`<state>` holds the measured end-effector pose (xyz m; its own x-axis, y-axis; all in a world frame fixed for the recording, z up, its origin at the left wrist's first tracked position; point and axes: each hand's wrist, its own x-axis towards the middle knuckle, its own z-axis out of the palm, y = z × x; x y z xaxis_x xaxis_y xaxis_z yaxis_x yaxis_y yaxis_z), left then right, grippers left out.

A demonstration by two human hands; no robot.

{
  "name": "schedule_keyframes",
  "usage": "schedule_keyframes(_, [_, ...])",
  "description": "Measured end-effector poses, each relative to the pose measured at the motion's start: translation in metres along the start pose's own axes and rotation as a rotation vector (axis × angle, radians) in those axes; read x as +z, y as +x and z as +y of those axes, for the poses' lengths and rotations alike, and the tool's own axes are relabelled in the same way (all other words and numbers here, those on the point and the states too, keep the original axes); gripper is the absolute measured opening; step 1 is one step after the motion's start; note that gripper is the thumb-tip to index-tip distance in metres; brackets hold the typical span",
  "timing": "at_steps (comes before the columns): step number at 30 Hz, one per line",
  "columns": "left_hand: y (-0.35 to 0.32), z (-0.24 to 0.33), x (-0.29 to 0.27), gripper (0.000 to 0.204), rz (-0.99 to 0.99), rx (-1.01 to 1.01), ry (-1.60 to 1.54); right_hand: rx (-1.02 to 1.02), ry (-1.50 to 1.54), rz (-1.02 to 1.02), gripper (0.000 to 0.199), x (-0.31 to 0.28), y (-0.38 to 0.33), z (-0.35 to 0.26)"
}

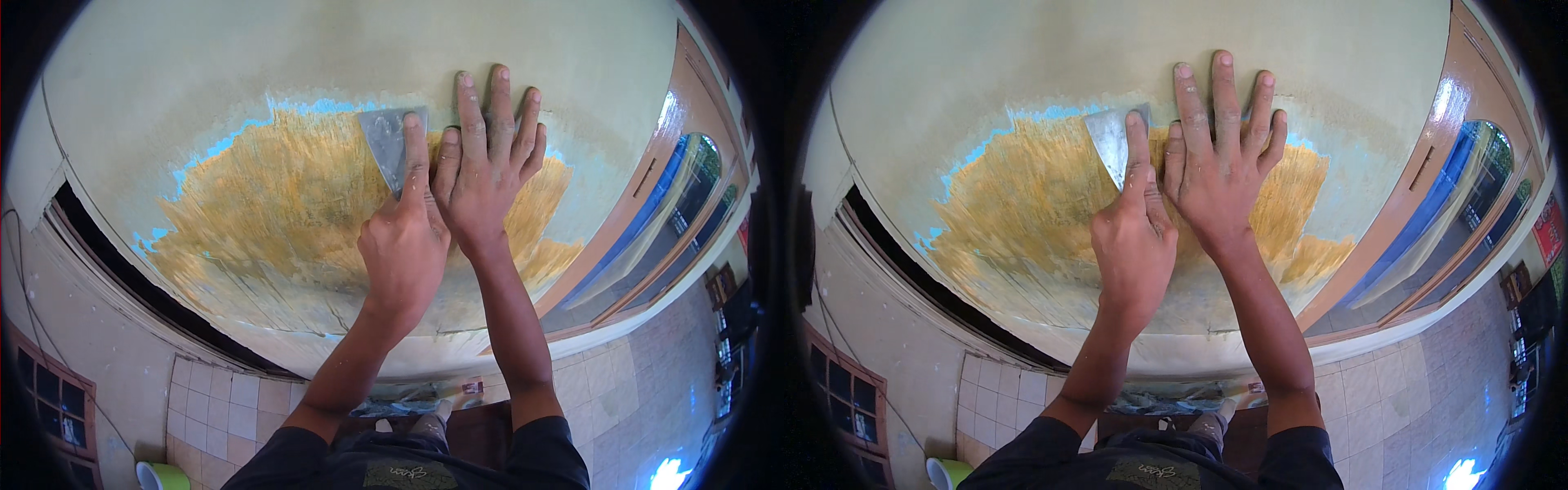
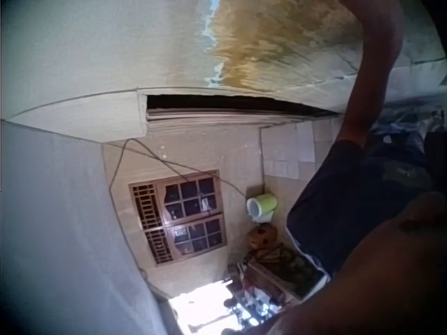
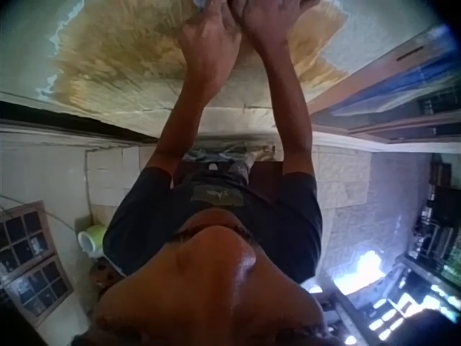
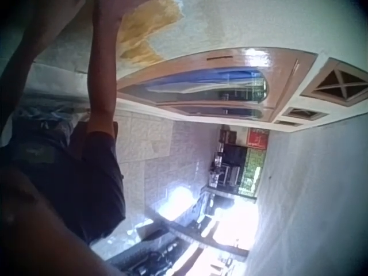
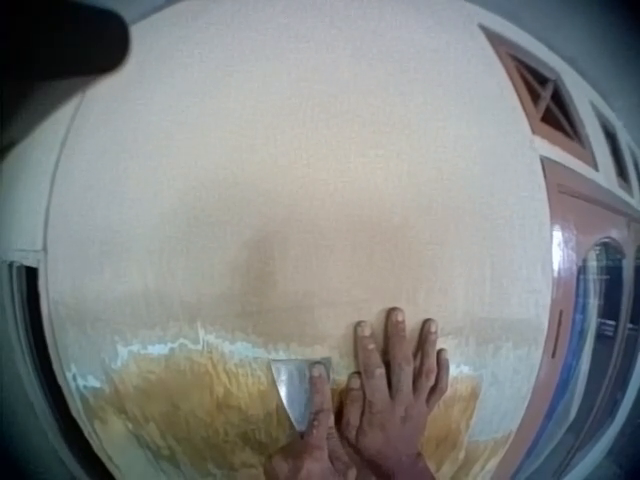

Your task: The person is scraping old paint or plaster from a wall using a putty knife/scraper tool.

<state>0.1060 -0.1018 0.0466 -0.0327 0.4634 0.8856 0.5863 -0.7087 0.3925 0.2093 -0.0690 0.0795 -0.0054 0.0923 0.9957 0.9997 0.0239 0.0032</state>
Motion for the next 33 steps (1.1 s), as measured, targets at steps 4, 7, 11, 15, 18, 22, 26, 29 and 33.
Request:
schedule_keyframes(4, [-0.015, -0.001, 0.005, 0.090, -0.072, -0.066, -0.002, -0.002, -0.004, -0.002, 0.047, 0.001, -0.002, 0.006])
schedule_keyframes(7, [-0.002, 0.005, 0.002, 0.090, -0.031, -0.033, 0.003, 0.000, -0.004, 0.000, 0.047, 0.001, -0.002, 0.008])
schedule_keyframes(11, [-0.003, 0.003, 0.005, 0.090, 0.015, 0.005, 0.017, -0.004, 0.003, 0.010, 0.047, 0.000, 0.001, 0.009])
schedule_keyframes(15, [-0.006, 0.001, 0.003, 0.091, -0.048, -0.032, 0.046, -0.005, -0.009, -0.005, 0.046, -0.002, -0.001, 0.012])
schedule_keyframes(18, [0.002, 0.007, -0.006, 0.091, -0.026, -0.007, 0.073, 0.006, 0.011, 0.005, 0.046, -0.007, 0.003, 0.008])
schedule_keyframes(22, [-0.010, 0.002, -0.005, 0.090, -0.114, -0.063, 0.027, 0.005, 0.010, -0.003, 0.046, -0.004, 0.001, 0.010])
schedule_keyframes(26, [0.002, 0.002, -0.005, 0.087, -0.023, -0.001, -0.008, 0.005, 0.003, 0.006, 0.046, -0.005, 0.003, 0.009])
schedule_keyframes(29, [-0.002, 0.000, -0.001, 0.085, 0.040, 0.036, -0.033, 0.001, 0.010, 0.005, 0.046, -0.006, 0.003, 0.010])
schedule_keyframes(33, [0.004, 0.003, -0.004, 0.083, -0.050, -0.038, -0.004, -0.001, -0.002, -0.001, 0.046, -0.003, 0.002, 0.010])
